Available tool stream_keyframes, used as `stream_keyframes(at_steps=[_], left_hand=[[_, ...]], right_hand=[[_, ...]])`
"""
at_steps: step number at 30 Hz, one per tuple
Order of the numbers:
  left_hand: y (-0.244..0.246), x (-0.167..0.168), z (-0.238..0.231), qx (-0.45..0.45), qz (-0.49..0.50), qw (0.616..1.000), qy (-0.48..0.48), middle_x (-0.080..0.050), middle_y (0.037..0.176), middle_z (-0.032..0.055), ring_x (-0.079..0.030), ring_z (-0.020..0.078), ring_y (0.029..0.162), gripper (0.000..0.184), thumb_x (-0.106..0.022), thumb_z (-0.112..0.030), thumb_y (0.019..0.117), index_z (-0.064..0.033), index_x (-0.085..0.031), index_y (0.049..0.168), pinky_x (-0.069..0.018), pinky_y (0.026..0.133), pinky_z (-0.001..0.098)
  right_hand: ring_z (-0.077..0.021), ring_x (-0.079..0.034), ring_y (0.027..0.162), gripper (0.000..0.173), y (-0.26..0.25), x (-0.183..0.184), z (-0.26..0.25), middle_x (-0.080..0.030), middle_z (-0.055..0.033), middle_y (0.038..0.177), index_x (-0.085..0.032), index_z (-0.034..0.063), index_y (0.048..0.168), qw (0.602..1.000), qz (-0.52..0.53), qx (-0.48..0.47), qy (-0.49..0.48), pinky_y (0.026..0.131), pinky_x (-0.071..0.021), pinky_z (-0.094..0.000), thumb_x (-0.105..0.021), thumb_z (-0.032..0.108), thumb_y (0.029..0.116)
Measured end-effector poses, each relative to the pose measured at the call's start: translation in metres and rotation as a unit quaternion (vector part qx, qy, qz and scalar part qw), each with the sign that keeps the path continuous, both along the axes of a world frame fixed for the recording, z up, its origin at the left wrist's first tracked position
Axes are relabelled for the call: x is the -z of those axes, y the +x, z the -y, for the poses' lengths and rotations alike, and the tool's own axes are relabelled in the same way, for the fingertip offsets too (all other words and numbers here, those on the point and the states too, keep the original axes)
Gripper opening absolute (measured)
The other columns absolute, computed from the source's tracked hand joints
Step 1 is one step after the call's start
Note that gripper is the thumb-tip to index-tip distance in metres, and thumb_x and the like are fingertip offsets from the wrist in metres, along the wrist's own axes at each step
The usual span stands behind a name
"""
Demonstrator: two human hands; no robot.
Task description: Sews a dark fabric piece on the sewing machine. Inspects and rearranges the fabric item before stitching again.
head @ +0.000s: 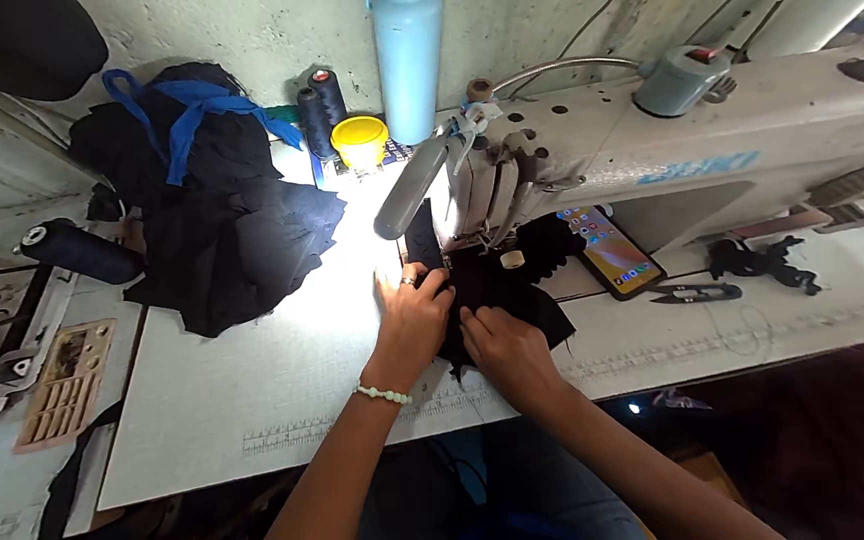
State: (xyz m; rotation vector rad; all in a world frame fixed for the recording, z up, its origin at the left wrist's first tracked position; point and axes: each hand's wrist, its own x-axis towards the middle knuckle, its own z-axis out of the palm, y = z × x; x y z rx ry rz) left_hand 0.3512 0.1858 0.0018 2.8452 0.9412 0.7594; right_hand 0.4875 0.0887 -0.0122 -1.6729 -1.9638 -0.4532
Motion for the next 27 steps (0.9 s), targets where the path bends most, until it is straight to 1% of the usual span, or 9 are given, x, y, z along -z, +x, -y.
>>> stream_keyframes(at_steps=[3,6,8,10,14,17,21,24,27], left_hand=[[-0.001,0.0,0.007,0.002,-0.014,1.0,0.025,-0.074,0.122,-0.0005,-0.064,0.0367,0.122,0.019,-0.066,-0.006,0.0886,-0.0133,-0.08,0.099,-0.0384,0.09,0.0767],[-0.003,0.003,0.007,-0.005,-0.011,1.0,0.024,-0.074,0.12,0.0015,-0.064,0.0398,0.12,0.02,-0.065,-0.01,0.0914,-0.0167,-0.08,0.103,-0.0368,0.09,0.0791],[-0.004,0.003,0.008,-0.005,-0.014,1.0,0.021,-0.073,0.122,0.004,-0.063,0.0423,0.121,0.022,-0.066,-0.011,0.0913,-0.0186,-0.08,0.106,-0.0347,0.091,0.0812],[-0.006,0.004,0.009,-0.007,-0.02,1.0,0.021,-0.073,0.124,0.0041,-0.062,0.044,0.123,0.025,-0.066,-0.01,0.0901,-0.021,-0.08,0.108,-0.0329,0.092,0.0829],[-0.011,0.006,0.011,-0.018,-0.038,0.998,0.036,-0.072,0.13,-0.001,-0.062,0.043,0.125,0.033,-0.065,-0.008,0.09,-0.0223,-0.078,0.117,-0.0324,0.091,0.0842],[-0.01,0.005,0.013,-0.027,-0.045,0.998,0.037,-0.072,0.129,-0.0008,-0.063,0.0427,0.124,0.034,-0.065,-0.008,0.0897,-0.0226,-0.078,0.117,-0.0321,0.092,0.0838],[-0.009,0.003,0.011,-0.035,-0.039,0.998,0.027,-0.073,0.128,-0.0019,-0.064,0.0437,0.122,0.033,-0.065,-0.01,0.0899,-0.0244,-0.078,0.116,-0.0334,0.089,0.0832],[-0.008,0.002,0.004,-0.034,-0.028,0.999,0.006,-0.073,0.128,-0.0018,-0.063,0.0443,0.123,0.031,-0.064,-0.01,0.0909,-0.0229,-0.079,0.114,-0.0364,0.087,0.0815],[-0.006,0.002,-0.006,-0.034,-0.017,0.999,-0.011,-0.073,0.128,-0.0017,-0.061,0.0441,0.126,0.029,-0.063,-0.009,0.0917,-0.0214,-0.08,0.113,-0.039,0.085,0.0788]], right_hand=[[-0.0286,-0.068,0.068,0.023,0.007,-0.008,0.004,-0.067,-0.013,0.076,-0.077,-0.0004,0.092,0.997,-0.051,-0.034,-0.039,0.054,-0.0543,-0.0362,-0.061,0.015,0.0952],[-0.0312,-0.071,0.087,0.031,0.024,-0.025,-0.008,-0.071,-0.0145,0.093,-0.073,0.0018,0.084,0.984,-0.142,-0.066,-0.085,0.072,-0.0595,-0.0436,-0.058,0.023,0.1001],[-0.0273,-0.071,0.1,0.029,0.029,-0.024,-0.023,-0.076,-0.0094,0.11,-0.077,0.0052,0.093,0.98,-0.164,-0.09,-0.07,0.084,-0.058,-0.0423,-0.055,0.022,0.1018],[-0.0265,-0.07,0.108,0.03,0.033,-0.016,-0.035,-0.075,-0.0061,0.121,-0.079,0.0077,0.11,0.981,-0.14,-0.117,-0.073,0.091,-0.0554,-0.0446,-0.052,0.02,0.1038],[-0.0293,-0.069,0.106,0.029,0.046,0.003,-0.042,-0.074,-0.0054,0.122,-0.077,0.0082,0.115,0.99,-0.02,-0.132,-0.043,0.087,-0.054,-0.047,-0.053,0.017,0.1023],[-0.0301,-0.07,0.104,0.028,0.045,0.004,-0.038,-0.075,-0.0075,0.12,-0.077,0.0057,0.113,0.992,0.032,-0.124,-0.023,0.085,-0.054,-0.0464,-0.054,0.014,0.1],[-0.0306,-0.07,0.103,0.027,0.042,0.006,-0.038,-0.075,-0.0088,0.118,-0.077,0.0038,0.11,0.994,0.025,-0.106,-0.012,0.086,-0.0533,-0.0468,-0.054,0.012,0.0989],[-0.0301,-0.07,0.101,0.027,0.042,0.009,-0.044,-0.076,-0.0071,0.116,-0.078,0.0056,0.109,0.996,0.002,-0.089,0.0,0.084,-0.0529,-0.0485,-0.055,0.013,0.0981],[-0.0309,-0.071,0.102,0.027,0.045,0.012,-0.054,-0.076,-0.007,0.116,-0.079,0.0061,0.108,0.997,-0.012,-0.081,0.004,0.087,-0.0524,-0.0524,-0.055,0.015,0.0992]])
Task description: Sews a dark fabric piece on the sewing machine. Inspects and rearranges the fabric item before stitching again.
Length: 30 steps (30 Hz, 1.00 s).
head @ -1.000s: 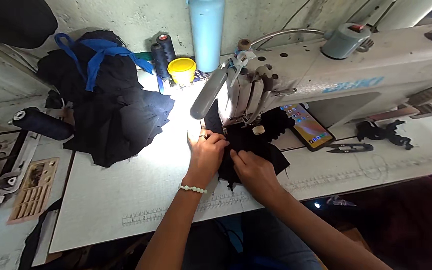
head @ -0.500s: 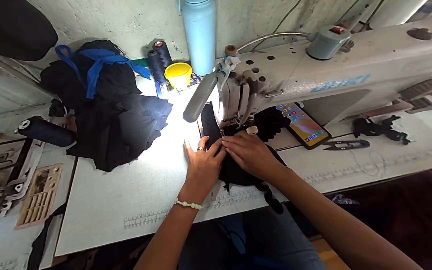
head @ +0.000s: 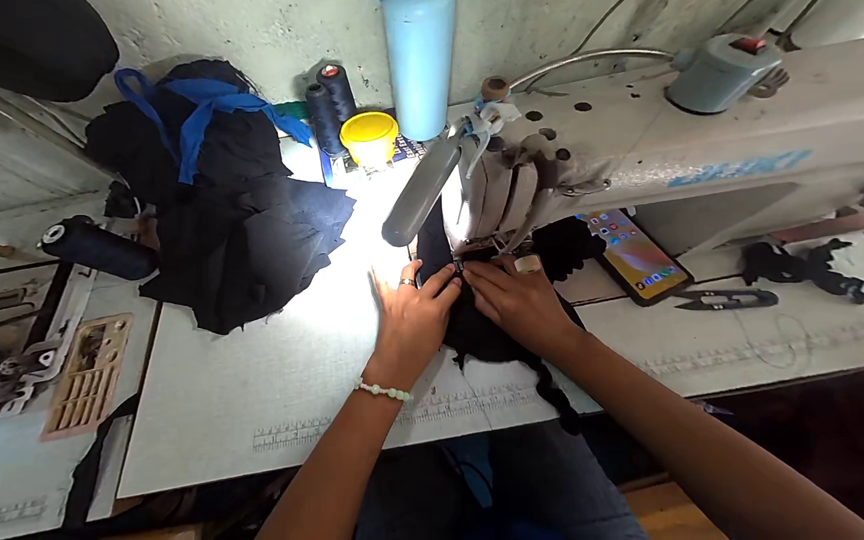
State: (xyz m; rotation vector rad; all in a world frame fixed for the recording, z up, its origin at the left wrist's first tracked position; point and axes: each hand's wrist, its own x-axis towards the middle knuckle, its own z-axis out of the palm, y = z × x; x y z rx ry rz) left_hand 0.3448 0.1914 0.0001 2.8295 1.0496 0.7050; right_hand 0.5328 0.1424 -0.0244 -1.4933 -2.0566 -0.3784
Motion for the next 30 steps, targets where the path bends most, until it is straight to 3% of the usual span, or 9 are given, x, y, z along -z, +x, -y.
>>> stream_keyframes(at_steps=[5,9,14,16,20,23,25,30], left_hand=[[0.0,0.001,-0.009,0.005,0.01,1.0,-0.025,-0.072,0.131,-0.0032,-0.058,0.0408,0.131,0.029,-0.062,-0.008,0.092,-0.0192,-0.079,0.112,-0.0431,0.09,0.0741],[0.004,0.002,-0.014,-0.008,0.013,1.0,-0.023,-0.071,0.131,-0.0021,-0.059,0.0415,0.129,0.027,-0.064,-0.009,0.0914,-0.0175,-0.079,0.112,-0.041,0.09,0.0754],[0.009,-0.001,-0.02,-0.005,0.011,1.0,-0.005,-0.073,0.127,0.0017,-0.062,0.0395,0.125,0.025,-0.063,-0.004,0.0909,-0.014,-0.08,0.106,-0.0512,0.085,0.0589],[0.01,-0.002,-0.021,0.004,0.024,1.0,0.001,-0.074,0.123,0.0021,-0.062,0.0367,0.124,0.023,-0.063,-0.005,0.0908,-0.013,-0.081,0.103,-0.0522,0.088,0.0556],[0.012,-0.004,-0.017,0.03,0.106,0.994,-0.017,-0.075,0.102,0.0039,-0.066,0.0296,0.11,0.015,-0.065,-0.009,0.0891,-0.0101,-0.079,0.094,-0.0509,0.085,0.0524],[0.011,0.004,-0.009,0.029,0.095,0.994,-0.033,-0.074,0.098,0.004,-0.066,0.0296,0.107,0.015,-0.066,-0.01,0.0896,-0.0111,-0.078,0.098,-0.0457,0.087,0.0596],[0.012,0.009,0.002,0.005,0.079,0.996,-0.031,-0.074,0.106,0.0047,-0.067,0.0304,0.11,0.018,-0.066,-0.01,0.0912,-0.0117,-0.079,0.103,-0.0409,0.098,0.0682],[0.027,0.013,0.036,-0.083,0.043,0.995,0.021,-0.075,0.113,0.0077,-0.07,0.0327,0.108,0.025,-0.065,-0.014,0.093,-0.0095,-0.078,0.114,-0.0395,0.099,0.0696]], right_hand=[[-0.0305,-0.072,0.101,0.026,0.003,0.0,-0.006,-0.076,-0.0083,0.116,-0.08,0.006,0.106,1.0,-0.003,0.002,0.004,0.09,-0.0512,-0.0535,-0.057,0.014,0.098],[-0.031,-0.072,0.105,0.026,0.006,0.001,-0.015,-0.077,-0.0108,0.114,-0.08,0.007,0.108,1.0,-0.012,0.003,-0.003,0.094,-0.0502,-0.0555,-0.058,0.015,0.0979],[-0.0349,-0.07,0.112,0.029,0.007,-0.004,-0.015,-0.074,-0.0142,0.119,-0.078,0.0064,0.113,0.998,-0.04,0.009,-0.043,0.098,-0.0479,-0.0603,-0.055,0.017,0.0996],[-0.036,-0.068,0.111,0.029,-0.001,-0.013,0.001,-0.073,-0.0139,0.12,-0.078,0.0056,0.111,0.996,-0.069,0.04,-0.05,0.094,-0.0496,-0.0587,-0.055,0.02,0.1015],[-0.0386,-0.069,0.093,0.028,-0.027,-0.028,0.047,-0.072,-0.0176,0.098,-0.075,0.0017,0.102,0.982,-0.119,0.13,-0.073,0.077,-0.0555,-0.0514,-0.065,0.027,0.0954],[-0.0409,-0.068,0.092,0.023,-0.038,-0.015,0.065,-0.07,-0.0211,0.098,-0.073,-0.0015,0.104,0.974,-0.142,0.153,-0.089,0.076,-0.0573,-0.0489,-0.067,0.018,0.093],[-0.0399,-0.069,0.094,0.02,-0.03,-0.008,0.064,-0.07,-0.0207,0.099,-0.073,-0.0016,0.103,0.974,-0.164,0.135,-0.083,0.079,-0.0574,-0.0485,-0.065,0.015,0.0952],[-0.0323,-0.069,0.089,0.023,0.008,-0.012,0.053,-0.07,-0.0178,0.096,-0.075,0.0009,0.102,0.971,-0.196,0.059,-0.124,0.08,-0.0578,-0.0431,-0.067,0.021,0.0954]])
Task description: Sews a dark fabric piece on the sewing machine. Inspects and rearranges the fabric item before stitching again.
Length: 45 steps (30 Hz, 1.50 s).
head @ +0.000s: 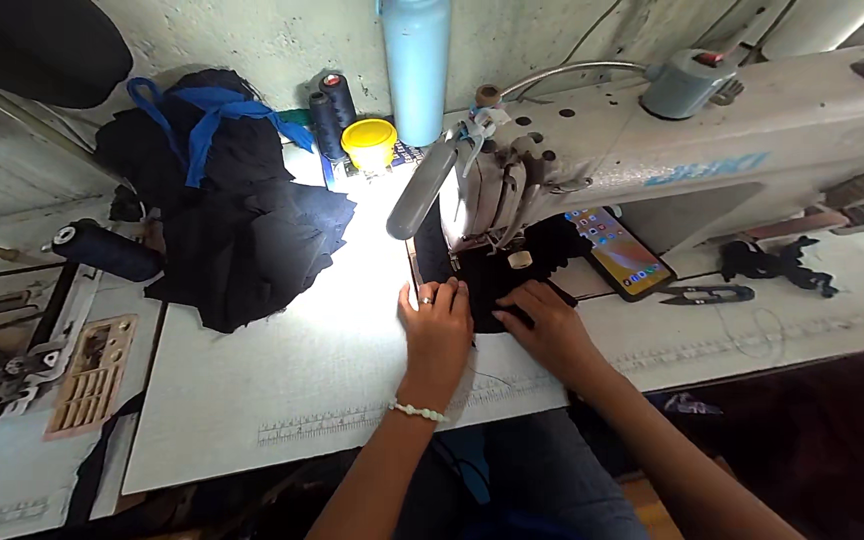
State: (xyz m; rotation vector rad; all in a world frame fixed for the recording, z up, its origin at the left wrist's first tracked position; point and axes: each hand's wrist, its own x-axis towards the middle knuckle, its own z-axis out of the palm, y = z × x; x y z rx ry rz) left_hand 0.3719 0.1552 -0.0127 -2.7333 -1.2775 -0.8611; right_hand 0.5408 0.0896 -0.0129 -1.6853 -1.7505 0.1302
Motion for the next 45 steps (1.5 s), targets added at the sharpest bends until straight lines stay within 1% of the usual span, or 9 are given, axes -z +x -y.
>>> stream_keyframes(at_steps=[11,15,18,28,30,33,36,41,45], left_hand=[[-0.014,-0.022,-0.037,0.02,0.078,0.987,-0.136,-0.073,0.087,0.0078,-0.068,0.0311,0.094,0.014,-0.067,-0.019,0.0972,-0.0086,-0.076,0.1,-0.0425,0.091,0.0584],[-0.01,-0.019,-0.045,0.027,0.085,0.987,-0.134,-0.075,0.084,0.006,-0.069,0.0292,0.09,0.01,-0.071,-0.017,0.0927,-0.0096,-0.078,0.095,-0.0445,0.088,0.058],[-0.006,-0.024,-0.043,0.014,0.056,0.982,-0.181,-0.074,0.092,0.009,-0.067,0.0325,0.099,0.015,-0.069,-0.017,0.0941,-0.0114,-0.08,0.102,-0.0407,0.094,0.0615],[0.009,-0.036,-0.042,-0.022,-0.01,0.977,-0.211,-0.069,0.094,0.0109,-0.064,0.0332,0.1,0.017,-0.069,-0.022,0.0964,-0.0126,-0.079,0.107,-0.0385,0.095,0.0611],[0.01,-0.037,-0.044,-0.023,-0.009,0.976,-0.215,-0.069,0.095,0.0124,-0.063,0.0347,0.101,0.017,-0.067,-0.02,0.0981,-0.0093,-0.077,0.105,-0.0394,0.093,0.061],[0.004,-0.033,-0.048,-0.003,0.015,0.976,-0.219,-0.069,0.097,0.0131,-0.064,0.0346,0.102,0.016,-0.065,-0.019,0.0996,-0.0078,-0.077,0.104,-0.0408,0.093,0.0611],[-0.001,-0.027,-0.051,0.02,0.034,0.978,-0.206,-0.068,0.094,0.0132,-0.065,0.0346,0.1,0.013,-0.066,-0.015,0.0987,-0.0065,-0.075,0.101,-0.0418,0.091,0.0617],[0.0,-0.022,-0.049,0.041,0.045,0.989,-0.134,-0.071,0.091,0.0122,-0.067,0.0352,0.094,0.021,-0.08,-0.021,0.086,-0.006,-0.076,0.1,-0.0444,0.086,0.0628],[0.004,-0.019,-0.051,0.038,0.043,0.995,-0.087,-0.071,0.09,0.0124,-0.067,0.0354,0.091,0.009,-0.074,-0.013,0.0901,-0.0074,-0.078,0.096,-0.0468,0.081,0.0591]], right_hand=[[-0.0285,-0.064,0.079,0.019,-0.02,-0.044,-0.006,-0.066,-0.0189,0.094,-0.069,-0.0045,0.101,0.984,-0.06,0.066,-0.152,0.074,-0.0537,-0.0443,-0.063,0.013,0.0992],[-0.0373,-0.069,0.093,0.028,-0.031,-0.035,-0.018,-0.069,-0.0227,0.106,-0.07,-0.0028,0.115,0.992,-0.016,0.069,-0.104,0.081,-0.0574,-0.0501,-0.069,0.019,0.0972],[-0.0401,-0.068,0.098,0.016,-0.032,-0.036,-0.028,-0.069,-0.0236,0.102,-0.072,-0.0043,0.102,0.988,-0.027,0.08,-0.129,0.085,-0.0556,-0.0524,-0.065,0.009,0.0974],[-0.0071,-0.053,0.051,0.025,-0.019,-0.064,-0.049,-0.059,-0.0053,0.079,-0.063,0.0016,0.121,0.825,-0.499,0.057,-0.257,0.048,-0.0484,-0.0195,-0.042,0.007,0.11],[-0.0041,-0.048,0.056,0.017,-0.015,-0.062,-0.05,-0.062,-0.002,0.083,-0.069,0.0048,0.116,0.871,-0.422,0.037,-0.25,0.051,-0.0404,-0.019,-0.058,0.006,0.1035],[-0.0294,-0.067,0.101,0.027,-0.009,-0.056,-0.049,-0.068,-0.0182,0.117,-0.072,0.0013,0.118,0.97,-0.17,0.023,-0.175,0.09,-0.0545,-0.046,-0.071,-0.002,0.0909],[-0.041,-0.069,0.097,0.017,-0.007,-0.046,-0.049,-0.066,-0.0261,0.113,-0.075,-0.0027,0.109,0.995,-0.019,0.022,-0.096,0.085,-0.0574,-0.0548,-0.068,-0.003,0.093],[-0.0204,-0.069,0.089,0.014,-0.011,-0.06,-0.051,-0.073,-0.0125,0.099,-0.071,0.0005,0.11,0.958,-0.22,0.039,-0.177,0.085,-0.0559,-0.0413,-0.069,0.006,0.0973],[-0.0318,-0.065,0.101,0.036,-0.008,-0.064,-0.052,-0.066,-0.0182,0.117,-0.068,0.002,0.122,0.967,-0.128,-0.019,-0.219,0.088,-0.0527,-0.0509,-0.08,0.006,0.0876]])
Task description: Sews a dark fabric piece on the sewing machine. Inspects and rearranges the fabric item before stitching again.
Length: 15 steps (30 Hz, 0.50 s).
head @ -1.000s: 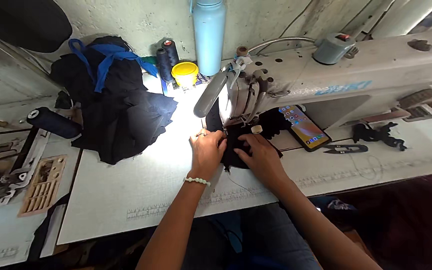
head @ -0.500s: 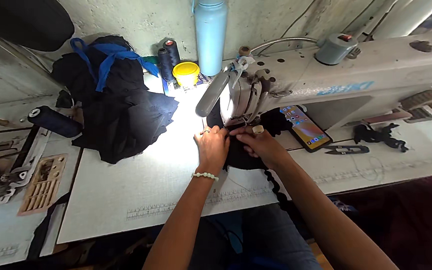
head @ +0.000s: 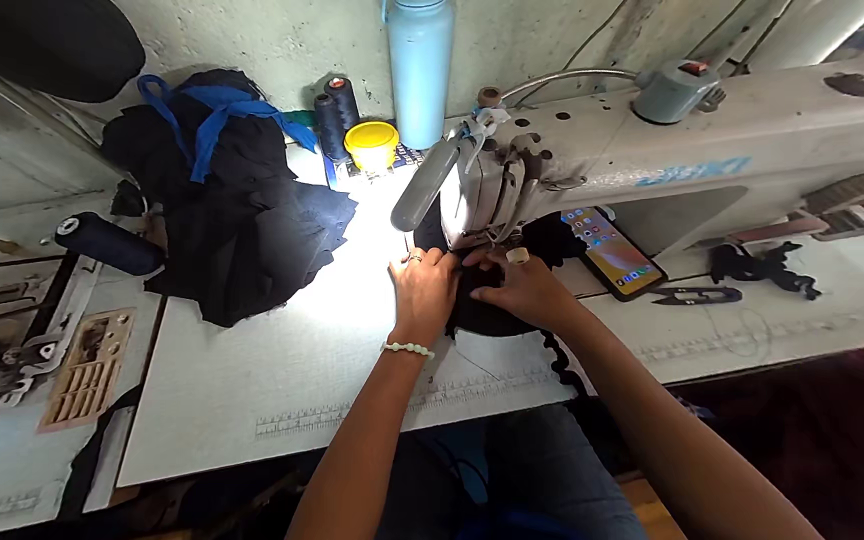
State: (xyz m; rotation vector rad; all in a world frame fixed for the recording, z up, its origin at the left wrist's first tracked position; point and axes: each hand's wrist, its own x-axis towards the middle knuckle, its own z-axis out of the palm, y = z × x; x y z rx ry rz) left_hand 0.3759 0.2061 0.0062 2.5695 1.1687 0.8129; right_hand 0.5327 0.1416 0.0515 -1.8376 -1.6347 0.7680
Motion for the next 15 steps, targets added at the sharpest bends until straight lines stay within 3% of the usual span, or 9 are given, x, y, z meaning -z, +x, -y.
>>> stream_keyframes(at_steps=[2,6,8,9,11,12,14,15], left_hand=[[-0.002,0.001,-0.002,0.006,0.001,1.0,-0.016,-0.07,0.091,0.0112,-0.067,0.0339,0.092,0.009,-0.071,-0.013,0.0933,-0.0094,-0.078,0.098,-0.0467,0.081,0.0575],[-0.004,0.002,-0.003,0.014,0.008,0.999,-0.029,-0.07,0.092,0.0115,-0.066,0.0342,0.093,0.01,-0.07,-0.011,0.0939,-0.0091,-0.079,0.099,-0.0461,0.08,0.0572],[-0.006,0.003,-0.004,0.028,0.006,0.999,-0.022,-0.07,0.093,0.011,-0.066,0.0339,0.093,0.011,-0.072,-0.012,0.0922,-0.0091,-0.079,0.099,-0.046,0.081,0.0577],[-0.006,0.004,-0.003,0.032,0.006,0.999,-0.02,-0.07,0.094,0.0105,-0.066,0.0334,0.094,0.012,-0.074,-0.016,0.0906,-0.0092,-0.079,0.099,-0.0456,0.082,0.0581],[-0.005,0.004,-0.001,0.025,0.002,1.0,-0.009,-0.071,0.095,0.0094,-0.066,0.0321,0.094,0.019,-0.079,-0.023,0.0865,-0.0091,-0.079,0.098,-0.0458,0.083,0.0582],[-0.003,0.004,0.0,0.016,0.0,1.0,0.003,-0.071,0.093,0.0096,-0.066,0.0323,0.093,0.02,-0.08,-0.025,0.085,-0.008,-0.079,0.097,-0.0464,0.081,0.0576],[0.001,0.005,0.001,-0.002,-0.001,1.0,0.022,-0.07,0.091,0.0121,-0.067,0.0339,0.091,0.017,-0.079,-0.02,0.0853,-0.0042,-0.077,0.093,-0.0472,0.079,0.0578],[0.002,0.005,0.001,-0.006,0.002,1.0,0.027,-0.069,0.09,0.013,-0.067,0.0343,0.09,0.014,-0.077,-0.016,0.0867,-0.0028,-0.076,0.091,-0.0476,0.079,0.0577]], right_hand=[[-0.0404,-0.067,0.106,0.031,-0.003,-0.002,0.004,-0.066,-0.0224,0.122,-0.07,0.002,0.121,0.995,0.094,-0.004,0.013,0.089,-0.0531,-0.0588,-0.071,-0.002,0.0904],[-0.0407,-0.073,0.092,0.013,-0.001,0.02,0.006,-0.074,-0.0205,0.105,-0.075,-0.0004,0.104,0.974,0.16,0.028,0.157,0.078,-0.0568,-0.0595,-0.067,0.001,0.0948],[-0.0328,-0.073,0.089,0.016,0.0,0.02,0.005,-0.075,-0.0162,0.1,-0.075,-0.0005,0.11,0.988,0.067,0.055,0.13,0.081,-0.0566,-0.054,-0.067,0.006,0.0978],[-0.0237,-0.071,0.083,0.017,-0.001,0.018,0.004,-0.075,-0.0117,0.095,-0.072,0.0008,0.113,0.993,-0.006,0.073,0.091,0.078,-0.0563,-0.0448,-0.066,0.008,0.0992],[-0.0072,-0.053,0.061,0.014,-0.004,0.016,0.0,-0.067,-0.003,0.082,-0.067,0.0041,0.114,0.974,-0.198,0.108,0.012,0.058,-0.0442,-0.0237,-0.059,0.006,0.1029],[-0.0037,-0.046,0.053,0.015,-0.006,0.014,0.0,-0.064,-0.0019,0.078,-0.067,0.0041,0.113,0.951,-0.286,0.119,-0.02,0.05,-0.0376,-0.0187,-0.054,0.006,0.1053],[-0.0021,-0.041,0.049,0.023,-0.01,0.01,0.0,-0.061,-0.0017,0.079,-0.069,0.0026,0.111,0.921,-0.368,0.121,-0.041,0.045,-0.0336,-0.0161,-0.047,0.005,0.1075],[-0.0015,-0.043,0.052,0.023,-0.011,0.012,0.001,-0.063,-0.001,0.083,-0.072,0.0031,0.111,0.929,-0.351,0.113,-0.022,0.047,-0.0352,-0.0161,-0.05,0.003,0.1056]])
